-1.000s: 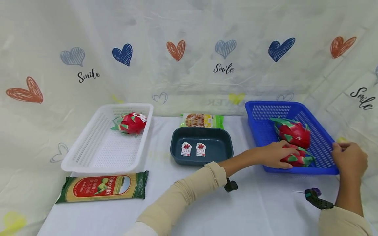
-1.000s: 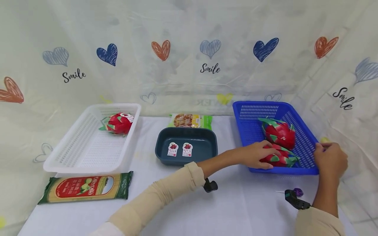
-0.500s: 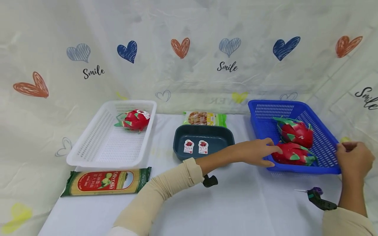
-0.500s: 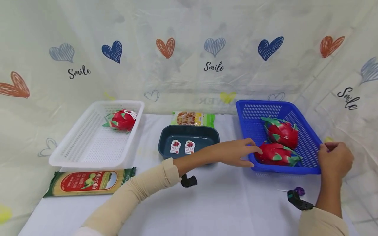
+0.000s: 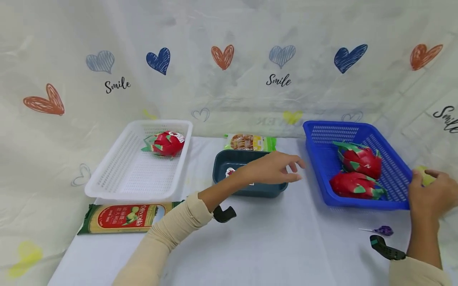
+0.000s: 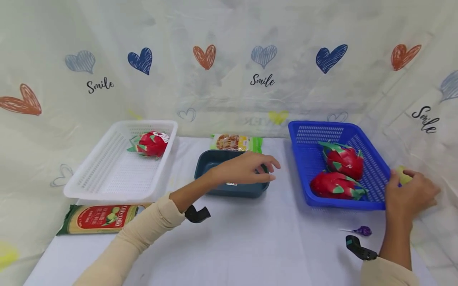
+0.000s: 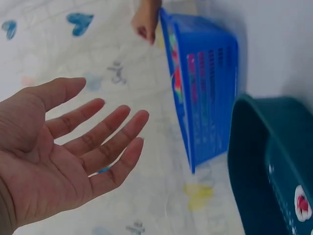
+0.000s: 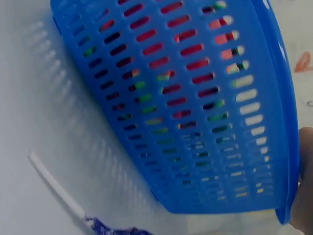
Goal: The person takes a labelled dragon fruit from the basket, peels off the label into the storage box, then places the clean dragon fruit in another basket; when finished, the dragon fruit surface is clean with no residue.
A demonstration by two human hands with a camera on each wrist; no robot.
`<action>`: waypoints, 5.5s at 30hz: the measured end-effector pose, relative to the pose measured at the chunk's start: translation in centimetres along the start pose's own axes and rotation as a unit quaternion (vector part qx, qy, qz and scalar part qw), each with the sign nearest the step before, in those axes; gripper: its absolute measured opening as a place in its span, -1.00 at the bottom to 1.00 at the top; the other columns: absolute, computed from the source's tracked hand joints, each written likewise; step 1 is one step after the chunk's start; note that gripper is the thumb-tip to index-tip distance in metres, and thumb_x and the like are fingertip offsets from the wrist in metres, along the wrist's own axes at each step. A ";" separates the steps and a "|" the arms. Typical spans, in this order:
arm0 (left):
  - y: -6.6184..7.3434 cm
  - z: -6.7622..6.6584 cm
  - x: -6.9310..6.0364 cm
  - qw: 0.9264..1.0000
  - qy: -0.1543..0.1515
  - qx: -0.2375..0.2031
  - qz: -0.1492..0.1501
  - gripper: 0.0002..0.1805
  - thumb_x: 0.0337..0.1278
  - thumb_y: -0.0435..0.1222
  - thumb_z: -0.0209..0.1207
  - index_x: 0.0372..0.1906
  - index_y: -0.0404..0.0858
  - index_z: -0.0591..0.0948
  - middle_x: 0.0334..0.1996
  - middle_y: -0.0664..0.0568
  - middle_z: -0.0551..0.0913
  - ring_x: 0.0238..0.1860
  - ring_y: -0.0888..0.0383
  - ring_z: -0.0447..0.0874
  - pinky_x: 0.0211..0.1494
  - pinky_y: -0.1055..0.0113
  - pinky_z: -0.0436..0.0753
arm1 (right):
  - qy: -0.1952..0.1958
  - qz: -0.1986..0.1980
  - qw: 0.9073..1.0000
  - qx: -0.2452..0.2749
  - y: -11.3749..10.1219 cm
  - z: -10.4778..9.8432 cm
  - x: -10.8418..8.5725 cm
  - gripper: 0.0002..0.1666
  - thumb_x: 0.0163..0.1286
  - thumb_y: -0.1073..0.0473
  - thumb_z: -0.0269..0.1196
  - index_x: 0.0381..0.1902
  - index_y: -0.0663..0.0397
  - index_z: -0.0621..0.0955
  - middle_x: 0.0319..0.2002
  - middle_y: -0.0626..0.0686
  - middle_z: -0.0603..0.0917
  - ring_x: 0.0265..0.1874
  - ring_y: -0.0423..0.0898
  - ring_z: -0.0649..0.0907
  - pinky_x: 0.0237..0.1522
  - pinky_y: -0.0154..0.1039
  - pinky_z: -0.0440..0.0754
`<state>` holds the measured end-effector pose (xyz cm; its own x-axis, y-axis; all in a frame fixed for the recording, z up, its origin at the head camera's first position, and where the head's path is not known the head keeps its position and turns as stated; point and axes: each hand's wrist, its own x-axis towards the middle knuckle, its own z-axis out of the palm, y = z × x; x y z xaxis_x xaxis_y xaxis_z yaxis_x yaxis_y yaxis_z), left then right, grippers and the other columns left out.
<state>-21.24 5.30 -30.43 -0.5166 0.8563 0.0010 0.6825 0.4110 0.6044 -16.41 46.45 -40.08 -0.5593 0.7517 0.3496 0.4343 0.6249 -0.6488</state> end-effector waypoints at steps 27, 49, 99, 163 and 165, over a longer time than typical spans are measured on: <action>-16.0 -13.4 -12.0 0.799 0.321 -0.417 -0.290 -0.53 0.36 -0.06 0.12 0.25 -0.17 0.42 0.21 -0.15 0.54 0.17 -0.08 0.60 0.31 0.05 0.49 | -0.230 -0.429 0.814 0.316 -23.1 8.8 -19.5 -0.84 0.36 0.29 0.25 -0.13 0.23 0.65 -0.23 0.10 0.71 -0.29 -0.16 0.66 -0.27 -0.50 0.62; -22.3 -13.3 -16.7 0.642 0.425 -0.380 -0.513 -0.14 0.23 0.00 0.10 0.54 -0.16 0.04 0.53 -0.16 -0.38 0.53 -0.11 -0.31 0.42 -0.11 0.34 | -0.732 0.023 0.554 0.397 -29.8 12.5 -35.6 -0.61 0.49 0.20 0.12 0.16 0.35 0.47 -0.04 0.22 0.67 -0.05 0.00 0.72 -0.01 -0.13 0.69; -28.3 -11.9 -18.7 0.544 0.301 -0.532 -0.575 -0.04 0.21 0.04 0.18 0.53 -0.15 -0.09 0.51 -0.05 -0.01 0.50 -0.12 -0.06 0.33 -0.18 0.41 | -0.684 0.113 0.569 0.442 -31.9 14.3 -38.6 -0.76 0.37 0.40 0.20 -0.04 0.33 0.46 -0.35 0.04 0.59 -0.35 -0.14 0.69 -0.20 -0.24 0.74; -9.4 -5.2 -19.3 0.731 0.328 -0.559 -0.214 -0.79 0.35 -0.23 0.07 0.00 0.02 0.38 0.26 -0.03 0.28 0.33 -0.10 0.18 0.03 -0.14 0.65 | -0.588 0.069 0.676 0.439 -24.7 9.9 -27.1 -0.59 0.52 0.09 0.08 0.18 0.23 0.48 -0.13 0.09 0.63 -0.19 -0.13 0.69 -0.08 -0.26 0.71; -8.4 -3.8 -19.3 0.730 0.320 -0.565 -0.215 -0.78 0.35 -0.24 0.07 0.02 0.01 0.38 0.29 -0.06 0.26 0.34 -0.10 0.18 -0.01 -0.05 0.68 | -0.574 0.054 0.692 0.435 -24.3 9.4 -26.3 -0.57 0.52 0.07 0.08 0.18 0.24 0.48 -0.13 0.08 0.63 -0.18 -0.13 0.68 -0.08 -0.27 0.71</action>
<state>-18.98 -15.86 -32.55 -0.9395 0.2544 -0.2294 -0.2892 -0.2300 0.9293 -18.84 9.52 -39.87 -0.9659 -0.1897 -0.1762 0.2076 -0.1606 -0.9649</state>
